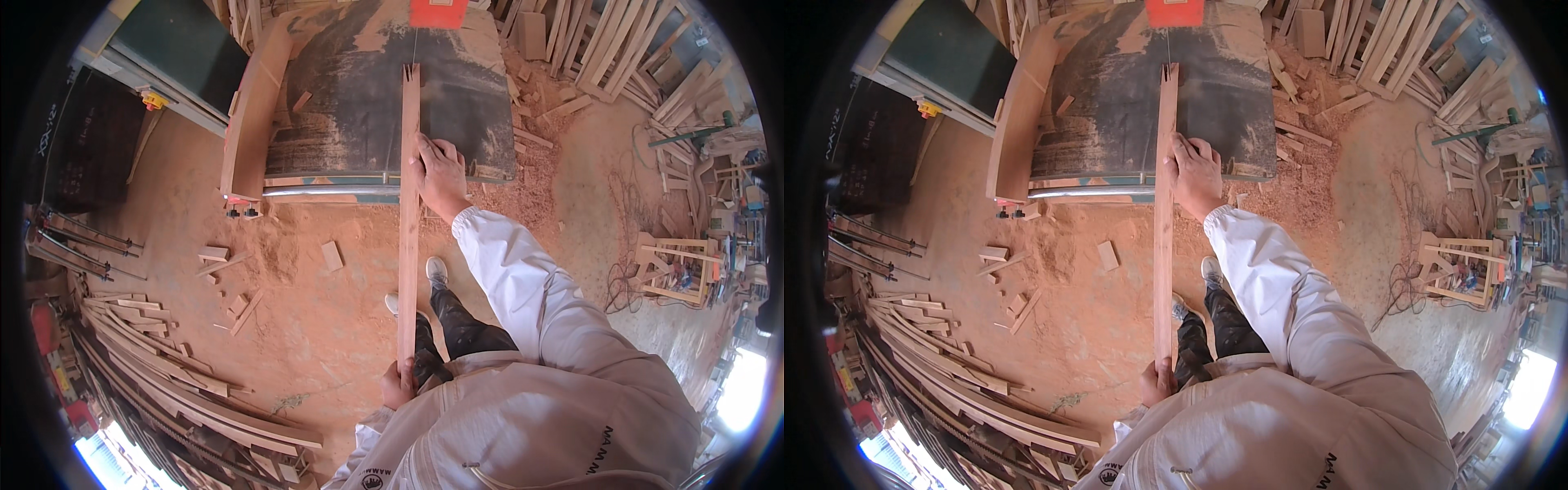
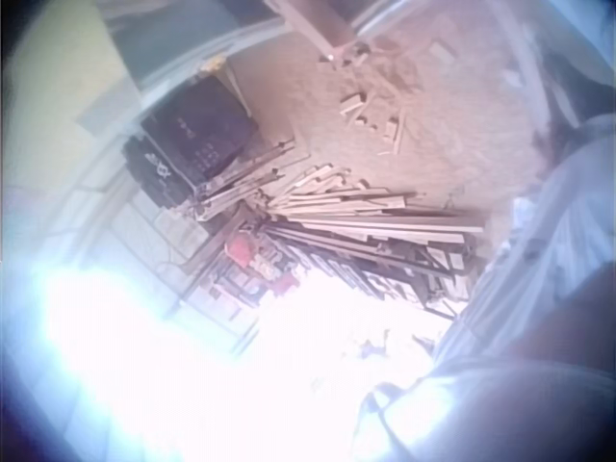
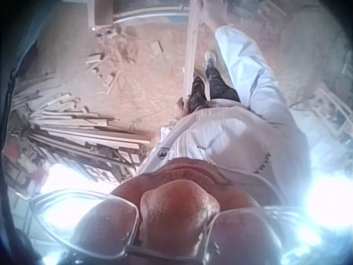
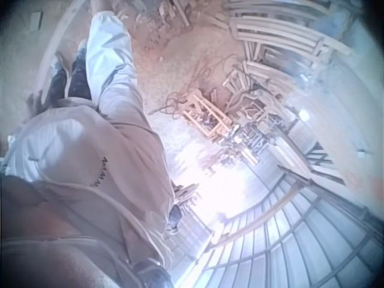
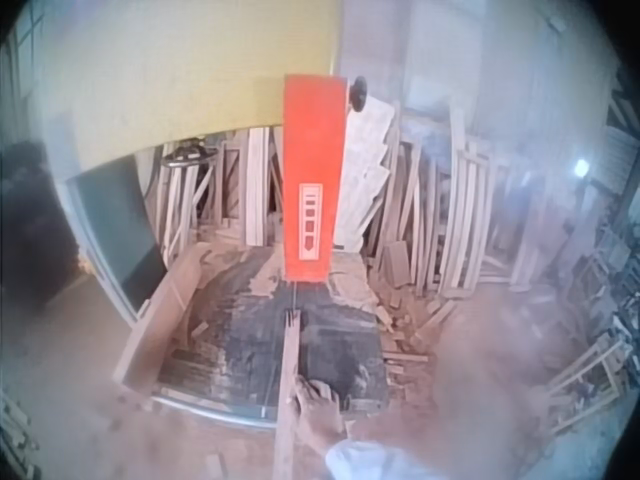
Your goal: The person feeds long wooden planks through a table saw, guiding them with both hands to cut them into shorter pieces. The cut pieces are set aside on the saw table as the person continues to process additional planks.
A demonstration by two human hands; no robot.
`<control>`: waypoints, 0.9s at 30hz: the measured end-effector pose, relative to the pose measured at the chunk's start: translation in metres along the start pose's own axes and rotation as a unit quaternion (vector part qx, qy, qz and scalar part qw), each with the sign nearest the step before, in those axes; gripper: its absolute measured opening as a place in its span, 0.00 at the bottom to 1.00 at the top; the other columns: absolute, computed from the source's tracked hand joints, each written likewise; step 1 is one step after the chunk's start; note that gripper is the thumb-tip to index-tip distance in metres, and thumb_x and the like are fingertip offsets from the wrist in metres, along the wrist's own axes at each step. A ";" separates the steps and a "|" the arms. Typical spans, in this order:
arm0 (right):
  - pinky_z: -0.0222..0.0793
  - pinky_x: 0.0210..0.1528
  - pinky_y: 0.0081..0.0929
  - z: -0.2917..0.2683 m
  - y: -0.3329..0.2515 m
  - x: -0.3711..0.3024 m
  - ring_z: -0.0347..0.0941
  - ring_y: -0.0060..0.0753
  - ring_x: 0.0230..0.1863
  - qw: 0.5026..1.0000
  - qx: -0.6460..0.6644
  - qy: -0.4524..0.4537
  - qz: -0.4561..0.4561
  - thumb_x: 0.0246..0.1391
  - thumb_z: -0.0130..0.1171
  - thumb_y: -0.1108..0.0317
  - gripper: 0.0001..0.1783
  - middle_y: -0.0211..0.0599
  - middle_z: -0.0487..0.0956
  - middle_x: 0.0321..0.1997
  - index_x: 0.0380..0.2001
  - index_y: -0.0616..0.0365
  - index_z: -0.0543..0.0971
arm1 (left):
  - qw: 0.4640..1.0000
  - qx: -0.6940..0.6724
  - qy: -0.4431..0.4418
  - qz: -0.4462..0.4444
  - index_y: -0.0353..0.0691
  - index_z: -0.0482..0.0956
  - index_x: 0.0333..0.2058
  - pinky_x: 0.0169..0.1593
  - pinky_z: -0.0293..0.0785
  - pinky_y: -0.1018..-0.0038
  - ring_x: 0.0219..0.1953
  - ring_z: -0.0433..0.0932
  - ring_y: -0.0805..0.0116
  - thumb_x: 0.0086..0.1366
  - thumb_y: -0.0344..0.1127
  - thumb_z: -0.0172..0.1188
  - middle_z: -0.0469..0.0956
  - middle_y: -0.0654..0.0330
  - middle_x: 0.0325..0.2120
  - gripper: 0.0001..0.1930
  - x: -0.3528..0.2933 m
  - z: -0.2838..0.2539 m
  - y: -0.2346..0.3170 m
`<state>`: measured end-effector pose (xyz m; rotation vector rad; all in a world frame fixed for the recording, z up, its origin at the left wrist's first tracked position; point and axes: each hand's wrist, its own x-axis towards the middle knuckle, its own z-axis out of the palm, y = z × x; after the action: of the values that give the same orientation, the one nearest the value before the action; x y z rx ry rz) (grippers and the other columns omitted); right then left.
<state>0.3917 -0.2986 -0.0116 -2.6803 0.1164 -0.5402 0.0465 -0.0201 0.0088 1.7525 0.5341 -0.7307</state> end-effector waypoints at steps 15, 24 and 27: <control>0.62 0.67 0.45 0.002 0.002 0.005 0.69 0.40 0.65 1.000 -0.014 0.003 0.004 0.69 0.55 0.55 0.30 0.31 0.80 0.67 0.69 0.57 0.73 | 1.000 0.015 -0.008 -0.006 0.32 0.82 0.34 0.22 0.65 0.69 0.17 0.71 0.73 0.76 0.61 0.57 0.73 0.63 0.14 0.31 0.004 -0.002 0.007; 0.62 0.66 0.44 0.001 0.002 0.009 0.68 0.40 0.65 1.000 -0.014 -0.013 0.016 0.69 0.55 0.55 0.30 0.29 0.79 0.68 0.70 0.55 0.72 | 1.000 -0.002 -0.020 -0.009 0.33 0.81 0.33 0.21 0.65 0.69 0.16 0.71 0.73 0.77 0.60 0.56 0.73 0.63 0.14 0.30 0.009 -0.002 0.000; 0.63 0.66 0.45 0.001 0.002 0.009 0.68 0.40 0.65 1.000 -0.016 -0.011 0.014 0.69 0.56 0.56 0.30 0.29 0.79 0.68 0.70 0.56 0.72 | 1.000 -0.012 -0.021 -0.016 0.33 0.81 0.33 0.21 0.65 0.69 0.16 0.71 0.73 0.77 0.60 0.56 0.73 0.63 0.14 0.30 0.010 -0.002 -0.002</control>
<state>0.4004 -0.3016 -0.0103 -2.7107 0.1579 -0.5041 0.0525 -0.0177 0.0007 1.7059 0.5421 -0.7787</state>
